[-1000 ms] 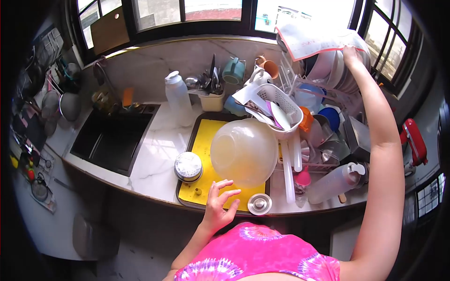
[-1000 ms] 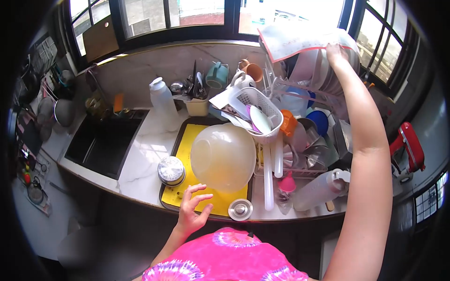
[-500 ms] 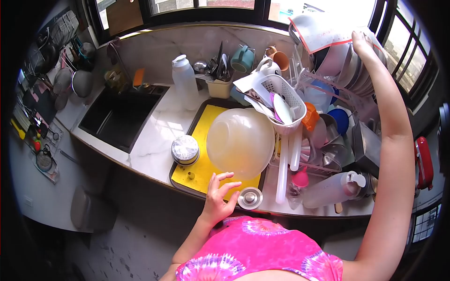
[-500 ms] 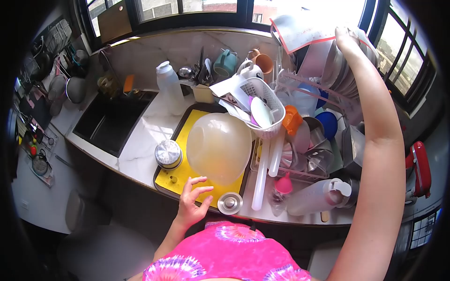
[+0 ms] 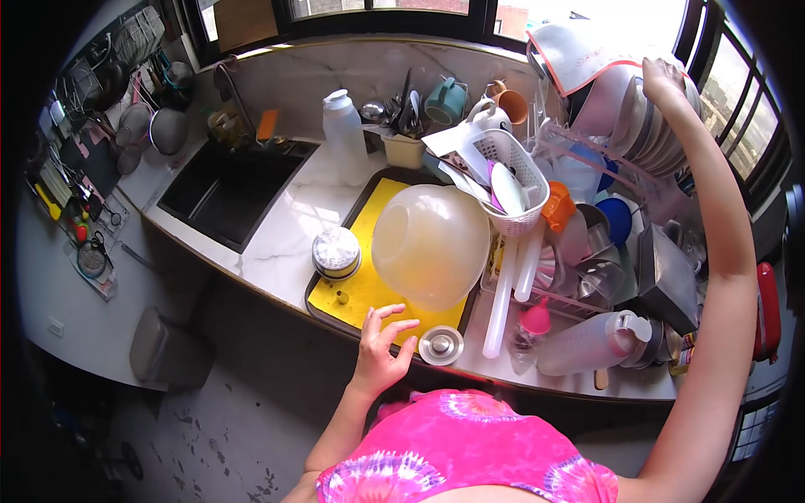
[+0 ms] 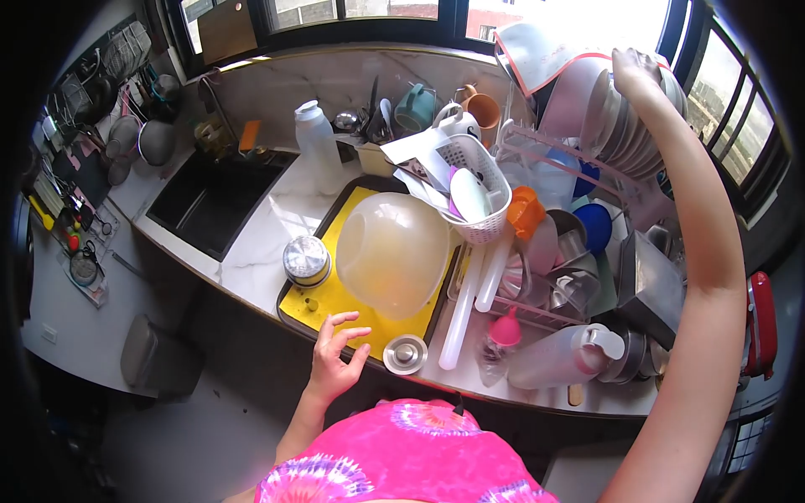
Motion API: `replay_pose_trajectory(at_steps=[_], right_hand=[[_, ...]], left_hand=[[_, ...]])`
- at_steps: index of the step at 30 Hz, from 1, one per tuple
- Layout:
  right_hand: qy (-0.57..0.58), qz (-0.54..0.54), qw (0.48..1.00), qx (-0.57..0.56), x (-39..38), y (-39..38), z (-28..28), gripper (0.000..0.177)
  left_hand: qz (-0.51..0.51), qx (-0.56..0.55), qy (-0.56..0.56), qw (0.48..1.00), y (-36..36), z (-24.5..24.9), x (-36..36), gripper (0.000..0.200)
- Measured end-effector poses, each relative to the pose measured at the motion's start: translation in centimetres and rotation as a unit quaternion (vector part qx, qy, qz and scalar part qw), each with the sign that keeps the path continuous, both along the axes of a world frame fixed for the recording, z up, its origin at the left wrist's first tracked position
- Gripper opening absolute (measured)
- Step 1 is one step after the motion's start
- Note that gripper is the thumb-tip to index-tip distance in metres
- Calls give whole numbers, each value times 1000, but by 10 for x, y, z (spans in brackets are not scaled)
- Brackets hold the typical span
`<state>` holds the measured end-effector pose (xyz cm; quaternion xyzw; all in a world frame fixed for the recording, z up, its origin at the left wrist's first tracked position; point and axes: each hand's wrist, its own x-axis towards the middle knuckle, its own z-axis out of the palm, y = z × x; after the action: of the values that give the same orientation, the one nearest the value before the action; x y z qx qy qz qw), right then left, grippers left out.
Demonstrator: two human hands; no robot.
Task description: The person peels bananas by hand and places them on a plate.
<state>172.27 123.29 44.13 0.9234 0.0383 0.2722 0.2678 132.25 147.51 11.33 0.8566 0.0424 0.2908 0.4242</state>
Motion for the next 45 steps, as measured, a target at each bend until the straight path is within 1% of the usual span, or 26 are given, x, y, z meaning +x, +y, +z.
replay_pose_trajectory(at_steps=[1, 3, 6, 8, 11, 12, 14, 18, 20, 21, 24, 27, 28, 32, 33, 34, 36, 37, 39, 45], right_hand=[[-1, 0, 1000, 0, 3, -3, -1, 28], [-22, 28, 998, 42, 9, -11, -4, 29], [-21, 38, 998, 40, 7, -13, -3, 29], [-30, 43, 998, 35, 5, -12, -2, 27], [-47, 66, 997, -3, 1, -11, 1, 24], [-86, 111, 990, 9, 2, -13, -2, 23], [-98, 127, 987, 9, 5, -17, -5, 20], [-86, 158, 983, -28, -12, -29, -11, 18], [-108, 197, 974, -28, -14, -33, -15, 16], [-136, 232, 962, -42, -10, -36, -17, 15], [-139, 241, 958, -70, -8, -34, -14, 14], [-161, 259, 951, -58, -13, -27, -9, 11], [-173, 273, 945, -49, -15, -24, -8, 10], [-132, 224, 963, -68, -35, -18, -2, 15], [-76, 104, 986, -108, -60, 0, -1, 11], [-51, 79, 993, -74, -76, 7, 2, 12], [-66, 111, 990, -59, -88, 8, 5, 12], [-68, 106, 990, -60, -89, 7, 6, 12], [-83, 145, 983, -69, -89, 8, 8, 12], [-72, 165, 980, -80, -105, 18, 5, 13]], left_hand=[[-2, 9, -1, 1000, -2, 1, 2, 22], [-6, 15, -3, 1000, -6, 2, 6, 22], [-15, 32, -5, 999, -10, 4, 11, 22], [-18, 36, -7, 999, -13, 6, 15, 22], [-20, 47, -7, 999, -17, 8, 18, 22], [-24, 47, -8, 999, -18, 8, 19, 22], [-16, 43, -12, 999, -19, 7, 19, 22], [-15, 15, 4, 1000, -18, 6, 18, 22], [-13, 53, -3, 999, -17, 6, 19, 21], [-14, 53, -3, 999, -18, 6, 20, 21], [-18, 56, 0, 998, -18, 8, 24, 21], [-24, 73, -7, 997, -23, 9, 29, 21], [-28, 56, -4, 998, -24, 9, 30, 22], [-38, 21, 1, 999, -30, 11, 33, 22], [-47, 17, 1, 999, -31, 9, 33, 22], [-44, 18, -2, 999, -31, 6, 32, 22], [-48, 18, -11, 999, -32, 3, 34, 22], [-45, 27, -8, 999, -33, 3, 32, 22], [-38, 38, -4, 999, -33, 3, 30, 22], [-31, 48, -13, 998, -35, 6, 23, 21]])
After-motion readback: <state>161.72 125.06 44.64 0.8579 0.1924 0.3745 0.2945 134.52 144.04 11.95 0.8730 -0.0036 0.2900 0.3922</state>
